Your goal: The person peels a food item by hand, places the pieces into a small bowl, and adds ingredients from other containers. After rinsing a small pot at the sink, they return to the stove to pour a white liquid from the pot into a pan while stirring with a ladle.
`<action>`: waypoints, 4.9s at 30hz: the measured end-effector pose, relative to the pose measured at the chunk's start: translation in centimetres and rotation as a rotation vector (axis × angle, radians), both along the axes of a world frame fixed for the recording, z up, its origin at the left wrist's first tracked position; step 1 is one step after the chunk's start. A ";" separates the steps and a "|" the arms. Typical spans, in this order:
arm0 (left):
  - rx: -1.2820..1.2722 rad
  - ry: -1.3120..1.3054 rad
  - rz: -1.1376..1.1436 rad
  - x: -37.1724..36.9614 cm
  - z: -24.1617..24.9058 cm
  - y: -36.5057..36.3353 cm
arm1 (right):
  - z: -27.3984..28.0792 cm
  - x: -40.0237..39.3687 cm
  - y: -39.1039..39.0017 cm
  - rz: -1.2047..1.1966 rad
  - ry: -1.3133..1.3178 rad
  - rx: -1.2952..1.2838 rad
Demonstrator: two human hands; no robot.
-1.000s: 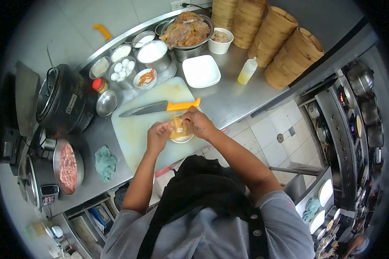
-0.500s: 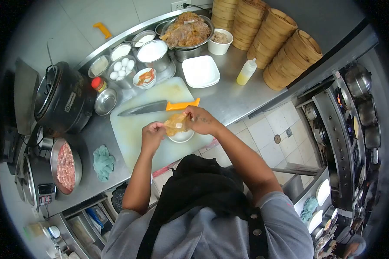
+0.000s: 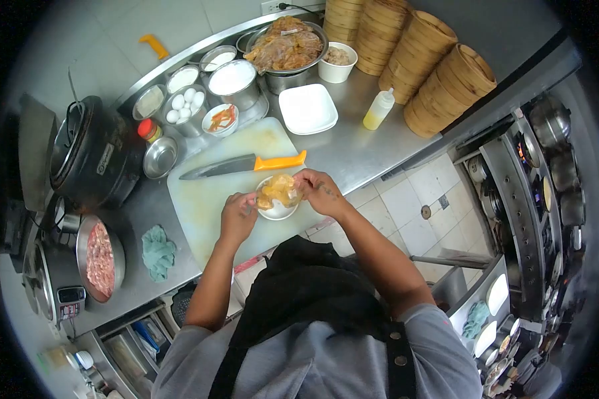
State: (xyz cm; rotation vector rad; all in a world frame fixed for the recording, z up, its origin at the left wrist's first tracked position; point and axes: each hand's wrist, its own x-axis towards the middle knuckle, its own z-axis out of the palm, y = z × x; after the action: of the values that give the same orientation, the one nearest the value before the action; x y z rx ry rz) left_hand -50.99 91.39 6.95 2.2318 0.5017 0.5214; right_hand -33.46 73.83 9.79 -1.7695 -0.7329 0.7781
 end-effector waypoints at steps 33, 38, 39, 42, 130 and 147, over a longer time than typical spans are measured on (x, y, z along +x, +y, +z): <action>-0.287 -0.208 -0.077 2.6 -1.2 -1.9 | 0.5 -1.0 2.5 0.015 -0.200 -0.082; -0.453 -0.127 0.095 2.5 2.0 -2.8 | -0.1 -0.9 2.2 -0.065 0.574 0.053; -0.514 -0.038 0.120 2.4 2.5 -2.7 | -0.3 -0.9 2.2 -0.059 0.578 0.060; -0.521 0.022 0.156 2.6 2.5 -2.8 | 0.4 -1.1 1.7 -0.037 0.445 -0.048; -0.735 -0.203 0.630 7.0 2.6 12.0 | 4.2 8.1 27.7 0.475 -0.845 -0.184; -0.996 -0.111 0.548 11.3 0.7 18.6 | 0.8 7.8 33.9 0.400 -0.905 -0.514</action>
State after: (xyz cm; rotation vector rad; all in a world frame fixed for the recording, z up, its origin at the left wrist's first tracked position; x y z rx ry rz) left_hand -39.73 109.95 7.65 1.1002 1.0470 0.5039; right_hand -25.67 107.71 10.59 -2.5083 -1.6287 0.3937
